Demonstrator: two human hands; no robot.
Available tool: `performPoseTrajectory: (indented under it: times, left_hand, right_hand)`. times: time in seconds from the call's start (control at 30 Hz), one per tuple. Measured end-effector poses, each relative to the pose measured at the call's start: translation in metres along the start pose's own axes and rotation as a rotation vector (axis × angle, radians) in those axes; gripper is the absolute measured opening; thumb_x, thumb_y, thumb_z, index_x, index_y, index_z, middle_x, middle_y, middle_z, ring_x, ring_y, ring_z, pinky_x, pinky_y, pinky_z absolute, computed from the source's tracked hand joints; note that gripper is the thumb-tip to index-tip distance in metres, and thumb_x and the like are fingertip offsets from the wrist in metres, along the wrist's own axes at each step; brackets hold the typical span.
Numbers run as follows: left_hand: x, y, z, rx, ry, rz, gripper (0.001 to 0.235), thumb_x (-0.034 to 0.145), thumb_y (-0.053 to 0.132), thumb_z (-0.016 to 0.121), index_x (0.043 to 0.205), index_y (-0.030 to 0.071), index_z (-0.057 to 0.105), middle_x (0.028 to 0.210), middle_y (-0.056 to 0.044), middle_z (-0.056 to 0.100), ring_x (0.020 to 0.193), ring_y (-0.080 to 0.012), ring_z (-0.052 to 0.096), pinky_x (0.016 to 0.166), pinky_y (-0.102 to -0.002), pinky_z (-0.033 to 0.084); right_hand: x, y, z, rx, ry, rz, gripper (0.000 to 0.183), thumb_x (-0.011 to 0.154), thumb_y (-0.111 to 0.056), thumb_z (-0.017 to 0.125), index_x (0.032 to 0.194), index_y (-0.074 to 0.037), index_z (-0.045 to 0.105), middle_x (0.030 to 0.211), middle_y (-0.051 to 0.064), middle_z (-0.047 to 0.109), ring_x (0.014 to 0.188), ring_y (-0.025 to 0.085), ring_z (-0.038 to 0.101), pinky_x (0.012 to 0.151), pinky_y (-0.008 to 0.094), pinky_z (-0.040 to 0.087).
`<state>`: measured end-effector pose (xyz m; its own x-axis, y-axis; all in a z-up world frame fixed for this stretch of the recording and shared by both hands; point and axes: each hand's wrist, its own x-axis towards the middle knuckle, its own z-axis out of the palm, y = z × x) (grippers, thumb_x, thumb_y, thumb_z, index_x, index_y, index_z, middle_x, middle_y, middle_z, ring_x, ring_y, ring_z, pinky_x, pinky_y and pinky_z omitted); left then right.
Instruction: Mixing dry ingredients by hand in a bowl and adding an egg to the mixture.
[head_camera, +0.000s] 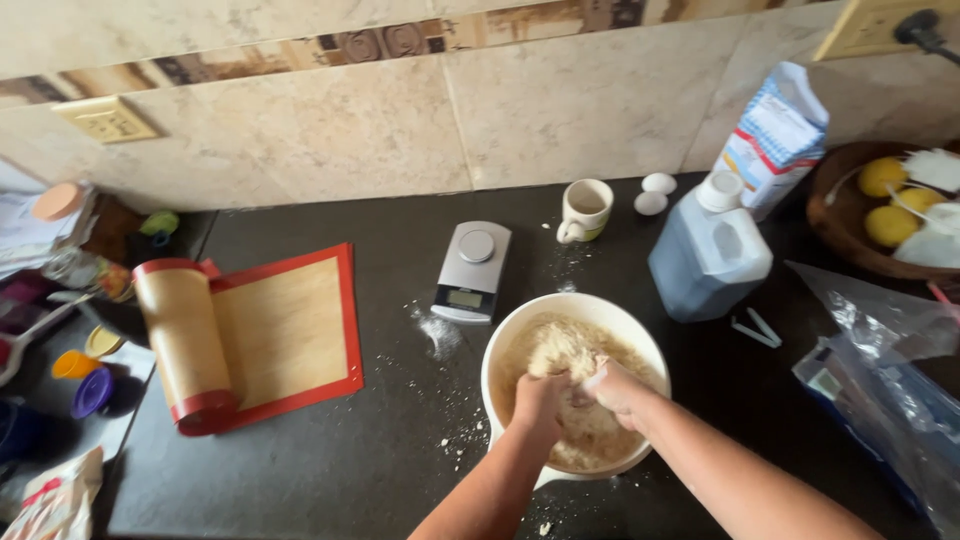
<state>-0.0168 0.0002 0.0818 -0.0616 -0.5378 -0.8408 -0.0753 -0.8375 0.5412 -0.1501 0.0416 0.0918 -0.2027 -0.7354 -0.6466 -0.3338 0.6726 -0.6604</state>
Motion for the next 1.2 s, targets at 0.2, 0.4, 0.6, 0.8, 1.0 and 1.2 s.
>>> performPoseTrajectory:
  times: [0.2, 0.4, 0.6, 0.8, 1.0, 1.2]
  left_hand:
    - [0.003, -0.006, -0.008, -0.198, 0.021, -0.022, 0.016, 0.085, 0.011, 0.061, 0.098, 0.001, 0.059, 0.089, -0.014, 0.065, 0.082, -0.031, 0.065, 0.063, -0.038, 0.055]
    - [-0.046, 0.02, -0.026, -0.235, 0.01, 0.106, 0.024, 0.094, 0.024, 0.047, 0.106, 0.007, 0.059, 0.095, -0.01, 0.062, 0.087, -0.0263, 0.064, 0.07, -0.039, 0.056]
    - [-0.005, -0.013, -0.006, -0.288, 0.013, 0.331, 0.046, 0.091, 0.037, 0.054, 0.124, 0.004, 0.052, 0.123, -0.023, 0.052, 0.116, -0.0352, 0.053, 0.093, -0.051, 0.046]
    - [0.065, -0.036, -0.008, -0.173, 0.031, 0.175, 0.032, 0.083, 0.016, 0.064, 0.109, 0.003, 0.051, 0.099, -0.022, 0.053, 0.089, -0.0368, 0.06, 0.07, -0.053, 0.049]
    - [0.076, -0.049, 0.004, -0.244, 0.042, 0.252, 0.026, 0.077, 0.011, 0.063, 0.098, -0.004, 0.06, 0.076, -0.023, 0.061, 0.066, -0.0349, 0.064, 0.06, -0.048, 0.051]
    - [-0.019, -0.008, -0.013, -0.228, 0.012, 0.418, 0.023, 0.074, 0.018, 0.077, 0.071, -0.002, 0.066, 0.057, -0.01, 0.057, 0.051, -0.0173, 0.052, 0.049, -0.032, 0.045]
  right_hand:
    - [0.002, 0.001, 0.001, -0.059, 0.024, -0.006, 0.053, 0.078, -0.014, 0.059, 0.129, -0.021, 0.048, 0.128, 0.003, 0.053, 0.11, 0.019, 0.06, 0.085, 0.032, 0.048]
    - [0.034, -0.007, -0.001, -0.634, 0.001, -0.182, 0.034, 0.078, -0.02, 0.069, 0.112, -0.016, 0.064, 0.114, 0.005, 0.064, 0.103, 0.017, 0.062, 0.087, 0.028, 0.053]
    - [0.122, 0.018, 0.007, -0.214, -0.114, -0.445, 0.095, 0.048, -0.015, 0.091, 0.133, -0.013, 0.048, 0.134, 0.021, 0.05, 0.125, 0.034, 0.047, 0.104, 0.039, 0.04]
    - [0.08, 0.01, 0.033, 0.427, -0.182, -0.133, 0.046, 0.057, 0.013, 0.075, 0.099, -0.001, 0.065, 0.084, 0.012, 0.067, 0.076, 0.023, 0.065, 0.06, 0.03, 0.056]
    - [0.105, 0.039, 0.015, 0.444, -0.048, -0.152, 0.037, 0.062, 0.008, 0.074, 0.098, 0.003, 0.068, 0.086, 0.017, 0.07, 0.071, 0.027, 0.069, 0.058, 0.04, 0.059]
    - [0.134, 0.06, -0.012, -0.522, 0.183, -0.186, 0.047, 0.071, -0.033, 0.078, 0.108, -0.007, 0.065, 0.103, 0.012, 0.07, 0.101, 0.027, 0.066, 0.081, 0.037, 0.056]
